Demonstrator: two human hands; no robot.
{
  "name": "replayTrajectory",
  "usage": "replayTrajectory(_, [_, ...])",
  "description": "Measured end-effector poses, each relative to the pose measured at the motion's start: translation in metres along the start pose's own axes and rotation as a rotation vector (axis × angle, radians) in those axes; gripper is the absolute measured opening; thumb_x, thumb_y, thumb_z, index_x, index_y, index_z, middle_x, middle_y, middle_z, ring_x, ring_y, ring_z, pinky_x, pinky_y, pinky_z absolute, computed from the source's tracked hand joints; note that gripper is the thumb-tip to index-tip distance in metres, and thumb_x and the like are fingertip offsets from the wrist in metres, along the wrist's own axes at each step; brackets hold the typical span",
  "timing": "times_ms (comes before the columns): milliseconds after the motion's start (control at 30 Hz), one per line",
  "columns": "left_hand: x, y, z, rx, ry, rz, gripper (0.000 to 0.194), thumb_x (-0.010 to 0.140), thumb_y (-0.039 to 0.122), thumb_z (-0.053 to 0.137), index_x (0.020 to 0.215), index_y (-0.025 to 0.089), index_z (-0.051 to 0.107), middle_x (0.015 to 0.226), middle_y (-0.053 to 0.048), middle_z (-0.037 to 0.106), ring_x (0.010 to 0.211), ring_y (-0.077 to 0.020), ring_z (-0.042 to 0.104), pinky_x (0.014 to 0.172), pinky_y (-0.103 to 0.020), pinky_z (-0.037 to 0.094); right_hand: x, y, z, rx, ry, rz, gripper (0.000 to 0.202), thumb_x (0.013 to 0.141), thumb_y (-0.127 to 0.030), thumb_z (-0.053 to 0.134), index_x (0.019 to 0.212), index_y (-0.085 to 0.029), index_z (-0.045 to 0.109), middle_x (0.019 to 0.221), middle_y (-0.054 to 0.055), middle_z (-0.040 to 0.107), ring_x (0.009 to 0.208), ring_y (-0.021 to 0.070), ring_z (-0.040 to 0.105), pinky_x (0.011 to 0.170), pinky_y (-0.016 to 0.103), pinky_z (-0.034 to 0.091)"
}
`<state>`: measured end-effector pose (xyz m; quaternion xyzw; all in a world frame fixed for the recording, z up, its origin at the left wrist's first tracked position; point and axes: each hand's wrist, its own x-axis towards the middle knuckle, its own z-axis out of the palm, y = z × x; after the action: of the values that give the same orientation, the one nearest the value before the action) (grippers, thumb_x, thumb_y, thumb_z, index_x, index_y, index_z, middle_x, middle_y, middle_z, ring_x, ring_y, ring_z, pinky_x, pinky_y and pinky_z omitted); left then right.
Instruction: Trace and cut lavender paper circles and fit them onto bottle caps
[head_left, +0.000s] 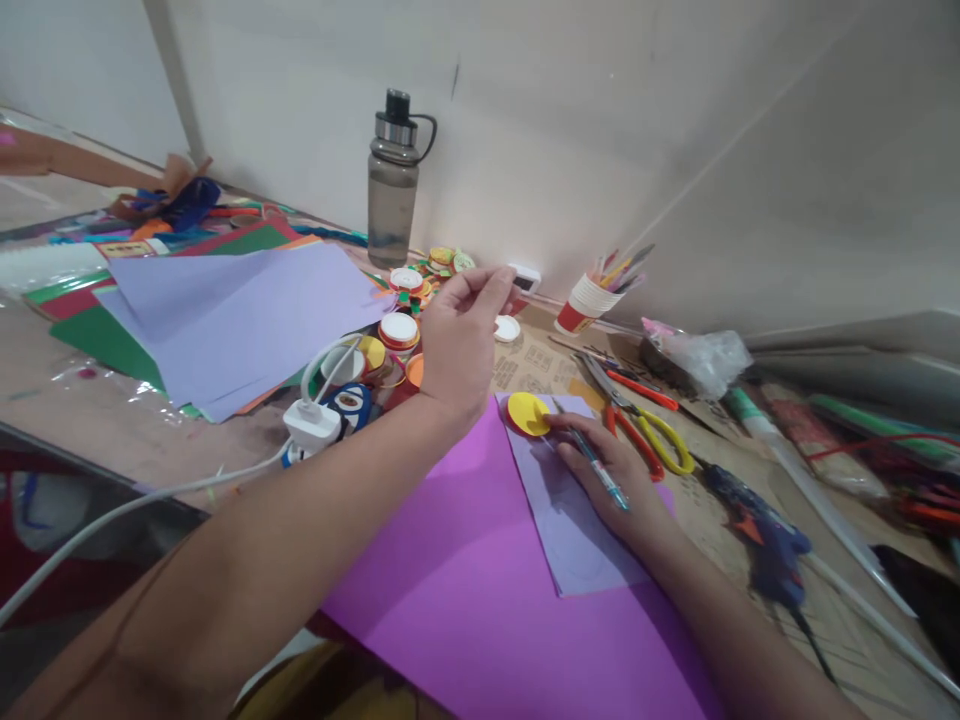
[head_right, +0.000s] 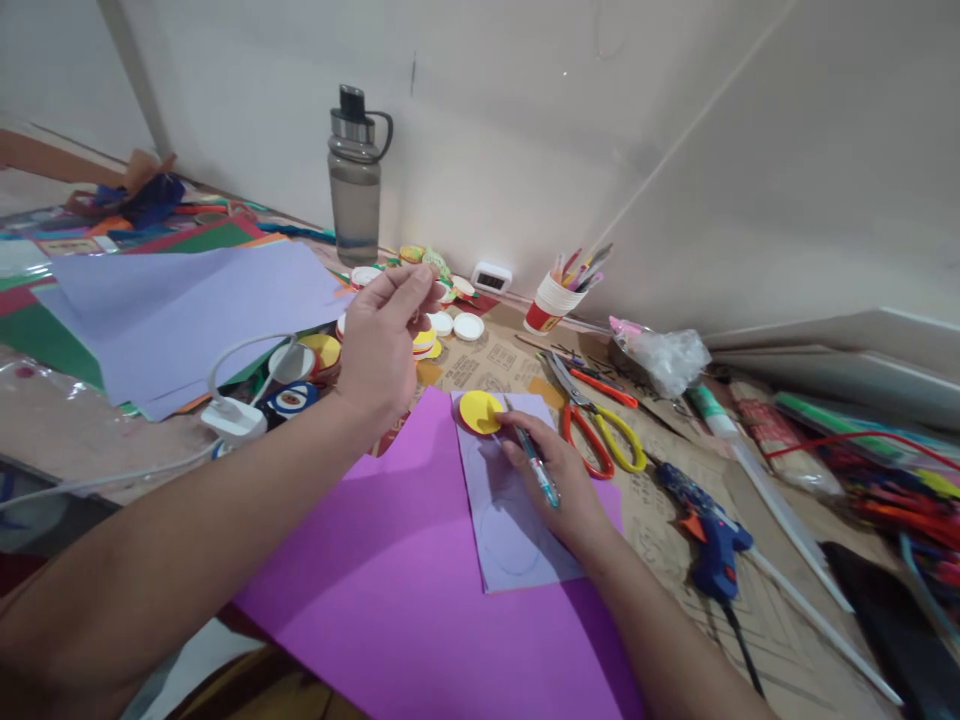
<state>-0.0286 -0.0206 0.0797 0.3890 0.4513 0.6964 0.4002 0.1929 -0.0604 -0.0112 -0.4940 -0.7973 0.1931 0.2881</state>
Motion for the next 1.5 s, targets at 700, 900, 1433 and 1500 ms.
replayTrajectory(700, [0.003, 0.005, -0.004, -0.133, -0.026, -0.090, 0.013, 0.095, 0.028, 0.055, 0.092, 0.018, 0.063, 0.096, -0.002, 0.071, 0.092, -0.0130, 0.065, 0.082, -0.028, 0.049, -0.003, -0.002, 0.002, -0.060, -0.017, 0.052, 0.034, 0.095, -0.043, 0.056, 0.123, -0.026, 0.063, 0.127, 0.009, 0.069, 0.119, 0.0285, 0.064, 0.103, 0.049, 0.050])
replayTrajectory(900, [0.010, -0.021, -0.004, 0.183, -0.194, -0.048, 0.016, 0.091, 0.028, 0.056, 0.081, 0.018, 0.064, 0.089, -0.003, 0.071, 0.084, -0.0141, 0.064, 0.078, -0.027, 0.048, -0.002, -0.002, 0.002, -0.066, -0.001, -0.003, 0.031, 0.095, -0.039, 0.056, 0.122, -0.025, 0.063, 0.124, 0.010, 0.070, 0.115, 0.0270, 0.066, 0.100, 0.047, 0.052])
replayTrajectory(1433, [0.006, -0.052, -0.003, 1.132, -0.733, 0.052, 0.027, 0.070, 0.035, 0.077, 0.057, 0.021, 0.057, 0.072, -0.007, 0.066, 0.076, -0.0246, 0.064, 0.069, -0.032, 0.045, 0.006, -0.006, 0.004, 0.025, 0.014, -0.121, 0.027, 0.097, -0.033, 0.053, 0.120, -0.024, 0.064, 0.119, 0.010, 0.071, 0.108, 0.0244, 0.068, 0.094, 0.043, 0.054])
replayTrajectory(1500, [0.008, -0.055, -0.002, 1.165, -0.737, 0.028, 0.021, 0.069, 0.032, 0.078, 0.062, 0.020, 0.062, 0.075, -0.007, 0.068, 0.078, -0.0238, 0.065, 0.068, -0.030, 0.044, 0.007, -0.008, 0.004, 0.046, 0.012, -0.123, 0.027, 0.097, -0.034, 0.053, 0.119, -0.024, 0.064, 0.119, 0.010, 0.071, 0.108, 0.0244, 0.067, 0.095, 0.043, 0.053])
